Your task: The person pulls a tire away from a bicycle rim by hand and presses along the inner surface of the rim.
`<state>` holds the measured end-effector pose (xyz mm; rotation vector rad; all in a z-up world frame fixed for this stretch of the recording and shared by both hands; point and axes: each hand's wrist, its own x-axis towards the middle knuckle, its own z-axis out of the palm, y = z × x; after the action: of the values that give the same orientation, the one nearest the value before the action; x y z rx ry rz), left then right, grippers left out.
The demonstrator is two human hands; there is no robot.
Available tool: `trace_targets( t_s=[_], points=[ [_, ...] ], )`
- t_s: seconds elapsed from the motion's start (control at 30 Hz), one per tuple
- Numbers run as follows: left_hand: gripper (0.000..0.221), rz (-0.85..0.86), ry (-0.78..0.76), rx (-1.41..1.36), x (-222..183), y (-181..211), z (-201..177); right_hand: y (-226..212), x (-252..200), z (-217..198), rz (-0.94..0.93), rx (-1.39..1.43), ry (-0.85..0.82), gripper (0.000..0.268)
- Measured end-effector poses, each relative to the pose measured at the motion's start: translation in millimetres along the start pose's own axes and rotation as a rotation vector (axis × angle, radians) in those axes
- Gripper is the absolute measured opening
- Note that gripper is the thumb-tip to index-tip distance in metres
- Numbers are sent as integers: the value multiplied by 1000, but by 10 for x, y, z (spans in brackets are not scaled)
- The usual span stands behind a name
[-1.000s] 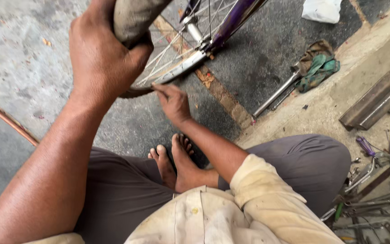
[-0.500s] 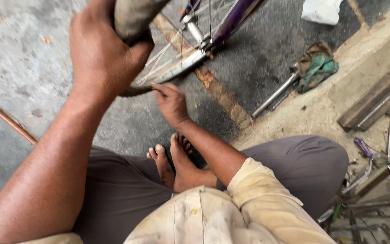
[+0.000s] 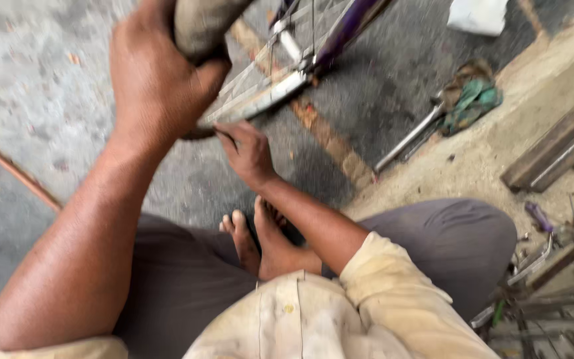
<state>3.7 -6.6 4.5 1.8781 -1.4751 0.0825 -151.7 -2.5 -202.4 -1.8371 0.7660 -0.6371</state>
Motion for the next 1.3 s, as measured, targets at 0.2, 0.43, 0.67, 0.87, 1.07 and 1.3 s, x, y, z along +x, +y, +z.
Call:
trace_targets(
  t_s=[0.2,0.43,0.67,0.87,1.07,1.3],
  points=[
    [37,-15,-5,-122,-44,-55,22,136,83,93,-98,17,-12,16],
    [43,22,10,-61,-64,-21,8,181,104,-38,105,-57,37,20],
    [41,12,7,-71,-15,-69,14,56,-15,297,277,216,-273,66],
    [39,-31,-17,-53,8,-76,33,106,-12,177,376,424,-425,78],
    [42,-47,-21,-102,-80,-36,24,14,99,141,439,467,-515,78],
    [42,38,23,-132,-9,-50,53,-97,26,122,333,23,-454,71]
  ],
)
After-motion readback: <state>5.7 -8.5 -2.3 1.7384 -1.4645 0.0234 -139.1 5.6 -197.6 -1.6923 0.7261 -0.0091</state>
